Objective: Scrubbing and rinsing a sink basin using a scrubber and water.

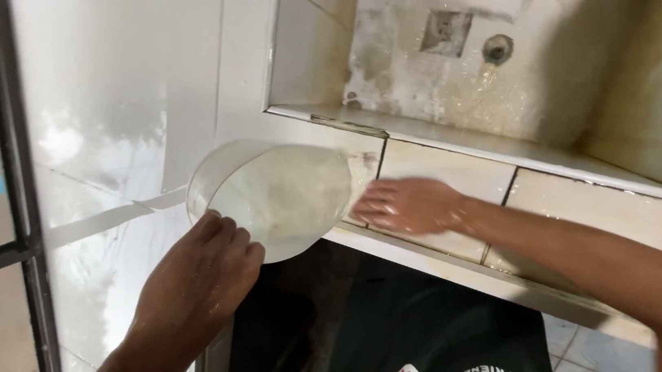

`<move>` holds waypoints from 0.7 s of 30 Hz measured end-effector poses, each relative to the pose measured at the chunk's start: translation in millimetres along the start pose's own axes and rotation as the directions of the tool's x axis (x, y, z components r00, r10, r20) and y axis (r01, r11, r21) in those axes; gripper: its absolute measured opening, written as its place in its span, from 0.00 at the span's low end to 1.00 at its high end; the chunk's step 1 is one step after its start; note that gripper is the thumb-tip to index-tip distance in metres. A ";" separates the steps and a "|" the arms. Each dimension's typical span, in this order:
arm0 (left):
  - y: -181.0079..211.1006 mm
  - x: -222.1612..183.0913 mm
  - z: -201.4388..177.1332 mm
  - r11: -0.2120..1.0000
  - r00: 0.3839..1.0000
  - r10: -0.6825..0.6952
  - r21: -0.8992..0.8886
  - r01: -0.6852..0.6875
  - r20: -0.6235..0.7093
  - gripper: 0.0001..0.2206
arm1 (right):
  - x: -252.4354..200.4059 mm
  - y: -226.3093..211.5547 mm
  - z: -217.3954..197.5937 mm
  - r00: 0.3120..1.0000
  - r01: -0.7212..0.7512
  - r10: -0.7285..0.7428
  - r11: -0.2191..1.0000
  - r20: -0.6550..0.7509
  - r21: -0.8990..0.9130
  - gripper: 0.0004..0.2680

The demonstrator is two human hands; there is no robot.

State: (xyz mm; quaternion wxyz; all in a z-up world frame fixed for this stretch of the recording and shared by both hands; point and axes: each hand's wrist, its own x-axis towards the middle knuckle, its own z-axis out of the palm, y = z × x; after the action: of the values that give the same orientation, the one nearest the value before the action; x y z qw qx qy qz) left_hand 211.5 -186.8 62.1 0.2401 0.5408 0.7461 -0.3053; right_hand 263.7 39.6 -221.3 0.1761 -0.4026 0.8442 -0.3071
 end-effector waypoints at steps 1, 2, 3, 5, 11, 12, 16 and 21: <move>2.6 -2.7 4.5 0.999 0.987 -0.009 0.048 0.001 0.159 0.11 | 22.0 -2.3 -14.1 0.901 -0.406 0.323 0.864 0.289 0.299 0.16; 3.5 -9.3 7.1 0.999 0.987 -0.013 0.052 0.005 0.160 0.11 | 35.2 8.2 -13.5 0.903 -0.401 0.321 0.866 0.284 0.299 0.16; 3.5 -12.4 11.3 0.999 0.976 -0.027 -0.011 0.030 0.217 0.09 | 46.0 21.5 -13.6 0.993 -0.109 0.108 0.994 -0.044 -0.024 0.20; 2.8 -21.3 17.2 0.995 0.963 -0.038 -0.074 0.060 0.268 0.07 | 50.9 29.8 -19.1 0.941 0.101 -0.225 0.901 -0.254 -0.423 0.37; -13.6 -47.4 41.8 0.935 0.970 -0.157 -0.287 0.207 0.185 0.18 | 10.7 14.7 0.7 0.857 0.372 -0.474 0.840 -0.202 -0.394 0.18; -17.6 -49.0 44.5 0.932 0.977 -0.174 -0.299 0.204 0.123 0.16 | 18.7 19.0 -1.3 0.892 0.283 -0.405 0.847 -0.201 -0.450 0.20; -36.1 -48.7 52.6 0.936 0.978 -0.206 -0.286 0.205 0.025 0.14 | 62.9 52.7 -53.8 0.969 -0.166 -0.005 0.722 -0.246 -0.671 0.23; -48.3 -62.9 59.7 0.913 0.968 -0.220 -0.373 0.162 -0.118 0.06 | 64.6 -8.7 -10.1 0.943 0.162 -0.227 0.951 -0.244 -0.262 0.21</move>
State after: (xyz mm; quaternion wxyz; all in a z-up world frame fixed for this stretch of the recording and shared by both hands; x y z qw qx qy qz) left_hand 186.0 -282.1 73.2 0.2443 0.4340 0.8555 -0.1416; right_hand 223.5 -11.6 -211.2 -0.0222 -0.4567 0.8468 -0.2719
